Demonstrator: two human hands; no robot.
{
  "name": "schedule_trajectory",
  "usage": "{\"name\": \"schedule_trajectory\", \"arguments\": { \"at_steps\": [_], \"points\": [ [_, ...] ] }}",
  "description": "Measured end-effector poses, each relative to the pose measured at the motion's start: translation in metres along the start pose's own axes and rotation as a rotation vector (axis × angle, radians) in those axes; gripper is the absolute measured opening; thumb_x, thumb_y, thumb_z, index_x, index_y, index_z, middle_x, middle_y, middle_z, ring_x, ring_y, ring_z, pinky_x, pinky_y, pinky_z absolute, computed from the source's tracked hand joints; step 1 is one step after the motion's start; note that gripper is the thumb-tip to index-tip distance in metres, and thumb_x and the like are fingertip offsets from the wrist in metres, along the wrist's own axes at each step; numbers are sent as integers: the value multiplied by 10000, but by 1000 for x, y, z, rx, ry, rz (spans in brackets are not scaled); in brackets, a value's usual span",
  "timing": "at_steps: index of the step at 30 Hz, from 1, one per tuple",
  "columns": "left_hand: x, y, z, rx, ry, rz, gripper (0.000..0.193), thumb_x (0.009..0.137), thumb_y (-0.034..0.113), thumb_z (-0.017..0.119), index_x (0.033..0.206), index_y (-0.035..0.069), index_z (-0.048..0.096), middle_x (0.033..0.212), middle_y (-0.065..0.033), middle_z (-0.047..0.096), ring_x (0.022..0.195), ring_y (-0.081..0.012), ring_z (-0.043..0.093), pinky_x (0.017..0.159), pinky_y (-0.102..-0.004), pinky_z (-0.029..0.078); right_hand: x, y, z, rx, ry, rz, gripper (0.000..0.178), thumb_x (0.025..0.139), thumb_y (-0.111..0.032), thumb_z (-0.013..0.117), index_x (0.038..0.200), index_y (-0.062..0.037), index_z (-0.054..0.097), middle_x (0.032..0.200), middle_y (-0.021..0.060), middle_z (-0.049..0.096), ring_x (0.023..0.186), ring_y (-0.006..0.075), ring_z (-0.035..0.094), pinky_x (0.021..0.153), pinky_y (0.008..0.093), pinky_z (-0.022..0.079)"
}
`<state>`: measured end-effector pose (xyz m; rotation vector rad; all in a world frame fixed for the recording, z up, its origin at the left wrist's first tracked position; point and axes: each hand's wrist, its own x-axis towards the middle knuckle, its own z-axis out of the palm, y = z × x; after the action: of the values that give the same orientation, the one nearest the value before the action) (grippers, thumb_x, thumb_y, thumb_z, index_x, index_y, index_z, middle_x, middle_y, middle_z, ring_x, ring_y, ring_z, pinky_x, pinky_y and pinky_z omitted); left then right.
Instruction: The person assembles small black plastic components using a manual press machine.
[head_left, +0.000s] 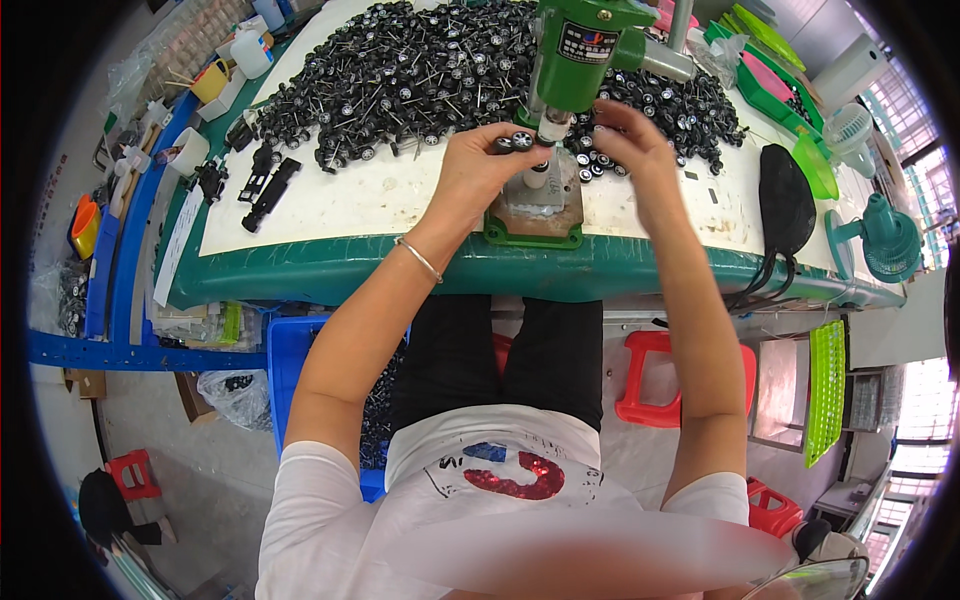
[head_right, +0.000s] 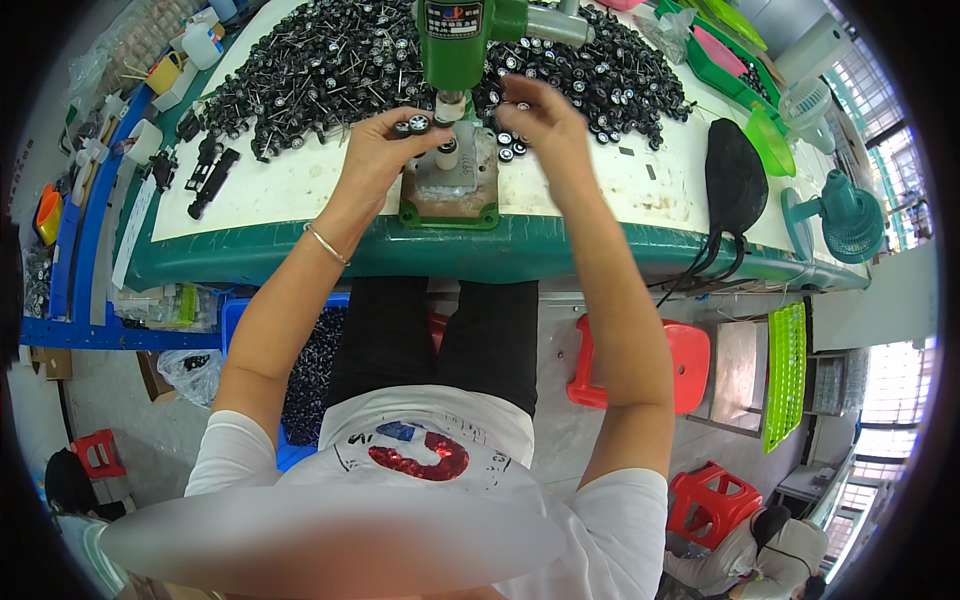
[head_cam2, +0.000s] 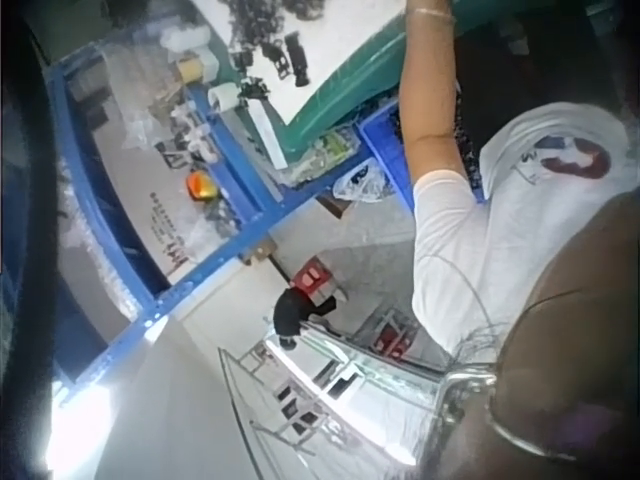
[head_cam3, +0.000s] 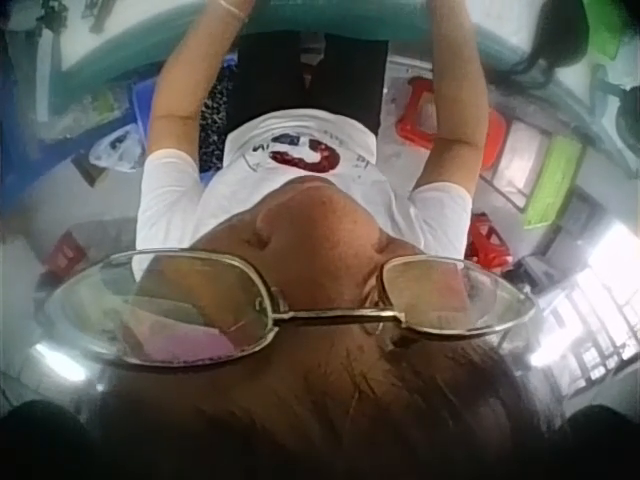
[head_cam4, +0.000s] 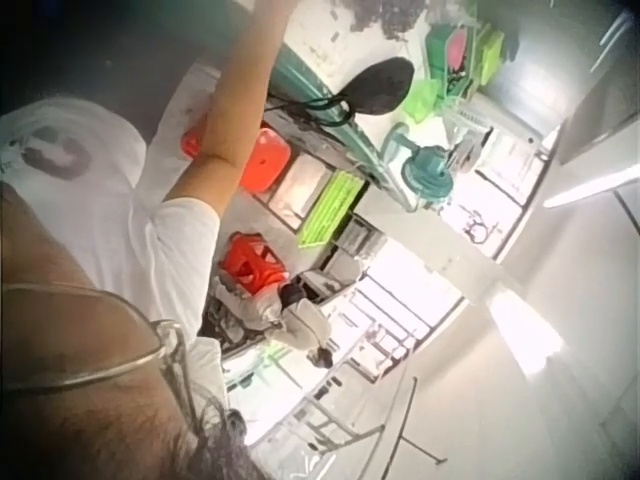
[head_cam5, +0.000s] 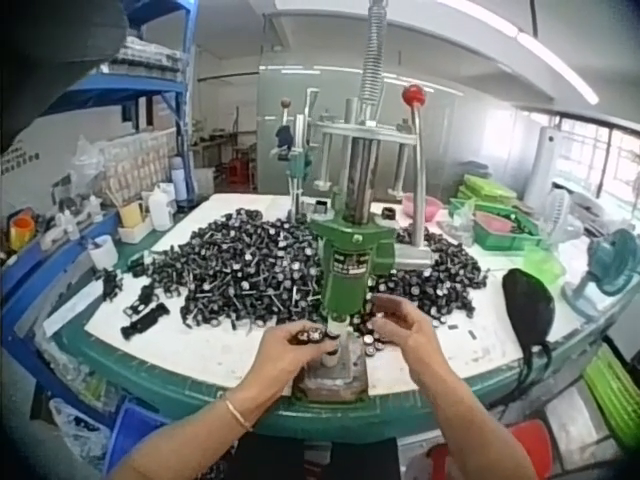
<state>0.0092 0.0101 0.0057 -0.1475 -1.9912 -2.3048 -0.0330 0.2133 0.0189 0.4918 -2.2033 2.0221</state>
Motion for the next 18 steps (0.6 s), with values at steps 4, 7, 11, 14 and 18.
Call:
{"name": "schedule_trajectory", "arguments": {
  "at_steps": [4,7,11,14,18],
  "points": [
    [11,-7,4,-6,-8,63,200,750,73,773,938,27,725,773,-17,671,670,-52,580,602,-203,445,48,-35,-44,327,75,-69,319,878,-189,615,1163,-46,621,1015,59,643,907,150,611,828,298,474],
    [9,-3,2,1,17,28,197,751,66,771,938,27,726,756,-14,669,649,-52,582,586,-205,445,87,-97,-36,387,28,-223,263,897,-198,573,1100,-38,624,996,68,638,916,148,603,794,288,475],
    [9,-1,3,40,11,69,181,756,63,769,929,27,728,752,-2,670,652,-46,586,574,-207,444,112,-178,-12,462,80,-71,224,982,-279,495,944,-75,580,712,5,565,554,119,536,425,241,401],
    [11,-2,1,63,-18,24,192,763,35,763,952,38,728,832,-6,687,748,-60,608,701,-207,456,188,-167,-54,776,-234,303,199,994,-224,443,851,-107,517,629,-33,465,461,70,421,362,211,306],
    [12,-7,3,-43,-6,27,184,761,30,764,942,38,728,832,-5,688,750,-65,608,702,-210,457,158,-155,-9,474,69,-137,232,995,-182,381,768,-145,413,572,-82,315,400,11,224,317,184,158]
  ]
}}
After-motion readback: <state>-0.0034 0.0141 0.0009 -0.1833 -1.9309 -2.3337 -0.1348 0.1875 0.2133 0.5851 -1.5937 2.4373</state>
